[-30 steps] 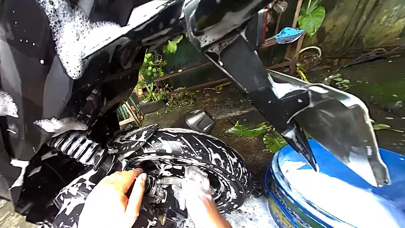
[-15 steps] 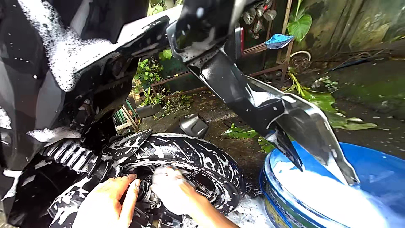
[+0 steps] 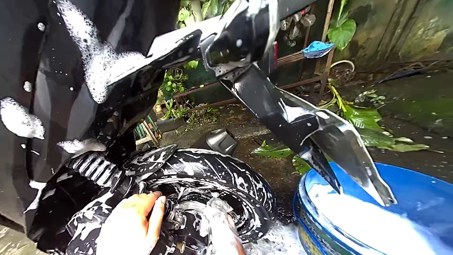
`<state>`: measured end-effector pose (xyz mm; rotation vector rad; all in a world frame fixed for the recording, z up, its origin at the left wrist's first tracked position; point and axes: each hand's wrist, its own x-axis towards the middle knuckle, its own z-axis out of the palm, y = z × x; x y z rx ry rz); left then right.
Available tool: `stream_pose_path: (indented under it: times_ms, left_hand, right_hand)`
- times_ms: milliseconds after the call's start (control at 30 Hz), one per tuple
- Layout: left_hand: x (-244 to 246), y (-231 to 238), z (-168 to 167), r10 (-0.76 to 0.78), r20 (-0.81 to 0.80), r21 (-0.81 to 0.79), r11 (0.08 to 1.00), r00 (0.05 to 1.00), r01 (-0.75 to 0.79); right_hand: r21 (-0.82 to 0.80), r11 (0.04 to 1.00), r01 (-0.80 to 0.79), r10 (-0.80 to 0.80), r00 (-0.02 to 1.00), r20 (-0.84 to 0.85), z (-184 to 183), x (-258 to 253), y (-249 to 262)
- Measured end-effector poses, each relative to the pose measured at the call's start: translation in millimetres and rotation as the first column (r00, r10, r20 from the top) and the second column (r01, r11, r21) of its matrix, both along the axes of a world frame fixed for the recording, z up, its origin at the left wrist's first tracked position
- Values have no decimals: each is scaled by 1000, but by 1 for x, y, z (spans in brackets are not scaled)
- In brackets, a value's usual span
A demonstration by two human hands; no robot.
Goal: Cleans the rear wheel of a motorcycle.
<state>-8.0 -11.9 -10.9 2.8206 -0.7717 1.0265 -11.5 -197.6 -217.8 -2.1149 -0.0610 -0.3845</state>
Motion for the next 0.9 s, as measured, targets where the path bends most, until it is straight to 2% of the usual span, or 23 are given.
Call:
stream_pose_path:
  times_ms: [67, 100, 133, 167, 200, 267, 333, 433, 500, 533, 600, 667, 767, 800, 833, 900]
  left_hand:
    - [1, 0, 1, 1, 7, -2, 1000, 1000, -1]
    - [1, 1, 0, -4, 9, -7, 1000, 1000, 5]
    - [0, 1, -1, -9, 10, -16, 1000, 1000, 9]
    - [-1, 1, -2, -14, 14, -25, 1000, 1000, 14]
    - [-1, 1, -2, -16, 18, -31, 999, 1000, 17]
    - [-2, 2, -2, -16, 14, -34, 999, 1000, 17]
    - [-2, 3, -1, -8, 17, -37, 999, 1000, 9]
    - [-2, 3, -2, -13, 13, -31, 999, 1000, 14]
    - [-1, 4, -1, -28, 5, -34, 999, 1000, 28]
    - [-2, 4, 0, -28, 1, -36, 999, 1000, 28]
    - [-2, 3, -1, -14, 0, -40, 999, 1000, 14]
    - [-1, 2, -1, -5, 1, -41, 999, 1000, 6]
    - [0, 2, -2, 9, 3, -31, 999, 1000, -9]
    - [-1, 2, -2, 10, 3, -24, 1000, 1000, -10]
    - [-1, 2, -1, 7, 7, -19, 1000, 1000, -7]
    - [-1, 2, -1, -5, 17, -14, 1000, 1000, 5]
  right_hand:
    - [31, 999, 30, -39, 947, 320, 23, -1, 3]
    - [-11, 1000, 27, -20, 916, 401, 37, 5, 6]
    - [-92, 996, 18, 22, 909, 415, 53, 15, 10]
    - [-195, 981, -9, 81, 928, 364, 70, 28, 14]
    - [-290, 954, -82, 148, 965, 215, 87, 44, 18]
    - [-295, 914, -277, 229, 956, -185, 119, 74, 20]
    - [-291, 893, -342, 238, 910, -339, 130, 94, 20]
    - [-375, 879, -294, 114, 894, -434, 128, 90, 17]
    - [-430, 869, -244, 34, 897, -440, 121, 83, 9]
    - [-456, 860, -230, 31, 914, -404, 116, 80, 5]
    - [-487, 861, -147, 39, 974, -224, 101, 74, -2]
    - [-461, 883, -87, 60, 996, -72, 90, 70, -11]
    - [-337, 942, 7, -4, 1000, 11, 76, 66, -16]
    - [-296, 955, 32, -34, 999, -2, 74, 65, -17]
    - [-235, 972, 12, -34, 995, -91, 77, 64, -18]
    - [18, 999, -42, 45, 981, -191, 84, 64, -17]
